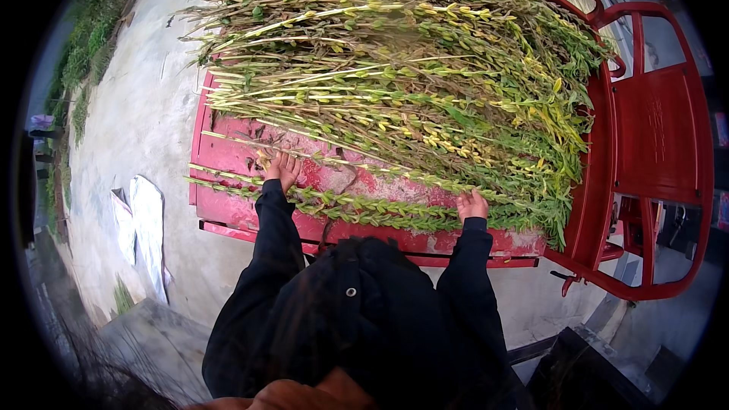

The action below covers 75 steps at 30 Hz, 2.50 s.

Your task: The person uses scissors to cut a piece of brown material, then places the scissors on a red three-wheeled vehicle. They proceed to sort through a large pile of green plant stalks on the vehicle bed, picking up individual stalks and arranging them by hand.

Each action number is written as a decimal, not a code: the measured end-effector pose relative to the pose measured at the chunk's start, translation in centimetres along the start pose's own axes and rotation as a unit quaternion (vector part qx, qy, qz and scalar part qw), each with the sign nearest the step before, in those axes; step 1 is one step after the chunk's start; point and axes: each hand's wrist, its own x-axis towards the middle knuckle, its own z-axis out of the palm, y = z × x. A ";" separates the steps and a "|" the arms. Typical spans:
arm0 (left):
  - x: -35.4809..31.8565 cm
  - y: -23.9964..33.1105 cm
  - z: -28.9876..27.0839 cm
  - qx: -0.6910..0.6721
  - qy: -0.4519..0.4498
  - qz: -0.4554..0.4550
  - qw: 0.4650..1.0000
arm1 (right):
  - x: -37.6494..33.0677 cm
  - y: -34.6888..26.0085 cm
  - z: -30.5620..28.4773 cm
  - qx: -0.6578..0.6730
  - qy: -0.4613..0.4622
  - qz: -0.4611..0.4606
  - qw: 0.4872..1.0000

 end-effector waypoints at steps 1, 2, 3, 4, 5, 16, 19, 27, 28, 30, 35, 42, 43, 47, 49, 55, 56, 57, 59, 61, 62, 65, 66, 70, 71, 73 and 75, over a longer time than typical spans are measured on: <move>0.0 0.3 1.0 -0.012 0.006 0.002 1.000 | 0.4 -0.4 1.3 -0.003 0.001 -0.006 1.000; 0.1 0.7 1.8 -0.025 0.011 0.003 1.000 | 0.7 -0.7 2.6 0.003 0.012 -0.017 1.000; 0.8 0.9 1.8 -0.037 -0.016 0.001 0.999 | 0.9 -1.1 3.8 0.008 0.023 -0.027 0.999; 1.3 1.2 2.7 -0.047 -0.005 -0.019 0.999 | 1.3 -1.5 4.8 0.014 0.035 -0.039 0.999; 1.8 1.5 3.6 -0.048 -0.024 -0.011 0.999 | 1.6 -2.0 5.9 -0.004 0.035 -0.050 0.998; 5.9 2.6 9.6 0.124 -0.022 0.015 0.992 | 5.8 -2.6 12.3 -0.397 0.033 -0.111 0.911; 6.6 1.9 10.8 0.105 -0.002 0.040 0.994 | 8.4 -0.9 9.6 -0.670 0.028 -0.319 0.669; 7.8 1.3 7.8 0.042 0.004 0.040 0.998 | -1.4 5.3 28.2 -0.755 -0.256 -0.489 0.354; 8.1 1.6 7.2 0.022 -0.001 0.030 0.999 | -1.7 6.2 30.6 -0.763 -0.285 -0.474 0.335; 8.5 1.7 7.0 0.025 -0.003 0.017 1.000 | -1.3 8.1 34.9 -0.775 -0.283 -0.490 0.281; 7.8 1.7 9.5 0.116 -0.007 -0.005 0.993 | 0.7 11.6 39.2 -0.860 -0.204 -0.419 0.209; 7.9 -0.1 7.3 0.010 0.029 0.004 1.000 | 1.1 13.5 35.2 -0.857 -0.248 -0.403 0.204; 7.9 -0.3 6.8 0.008 0.027 0.010 1.000 | 0.4 13.8 34.7 -0.852 -0.246 -0.415 0.203; 7.6 -0.8 6.1 -0.009 -0.009 0.005 1.000 | -1.1 14.3 33.2 -0.840 -0.258 -0.428 0.213; 7.1 -0.8 6.3 -0.021 0.009 -0.024 0.999 | -1.5 14.4 32.8 -0.852 -0.256 -0.398 0.223; 7.1 -1.2 5.5 -0.069 -0.039 -0.014 0.997 | -1.4 13.1 33.3 -0.828 -0.296 -0.420 0.224; 6.9 -1.2 5.8 -0.077 -0.048 -0.010 0.996 | -0.8 13.0 33.1 -0.827 -0.292 -0.423 0.225; 6.5 -1.1 6.0 -0.067 -0.067 -0.007 0.995 | -0.6 13.3 32.5 -0.831 -0.293 -0.416 0.225; 5.8 -0.8 6.4 -0.074 -0.065 -0.008 0.995 | -1.1 13.5 32.5 -0.841 -0.282 -0.405 0.223; 5.1 -0.7 7.1 -0.064 -0.063 0.005 0.996 | -1.6 13.2 32.7 -0.850 -0.266 -0.398 0.219; 4.6 -0.6 7.7 -0.056 -0.068 0.009 0.996 | -1.2 13.1 32.6 -0.854 -0.259 -0.395 0.217; 3.8 0.1 9.0 -0.004 -0.070 0.015 0.997 | -0.4 12.6 32.9 -0.845 -0.278 -0.402 0.219; 3.9 0.5 9.0 0.010 -0.068 0.013 0.998 | -0.2 12.0 33.4 -0.848 -0.288 -0.384 0.226; 1.6 1.7 11.7 0.081 -0.136 0.089 0.983 | -1.3 8.5 36.9 -0.827 -0.332 -0.375 0.257; 1.4 2.0 12.6 0.122 -0.160 0.114 0.973 | -1.0 7.8 37.5 -0.804 -0.326 -0.432 0.246; 1.2 2.2 14.6 0.176 -0.208 0.142 0.952 | -2.0 5.9 40.0 -0.791 -0.311 -0.451 0.273; 0.7 3.5 18.6 0.218 -0.248 0.152 0.932 | -0.7 4.4 41.6 -0.801 -0.285 -0.440 0.288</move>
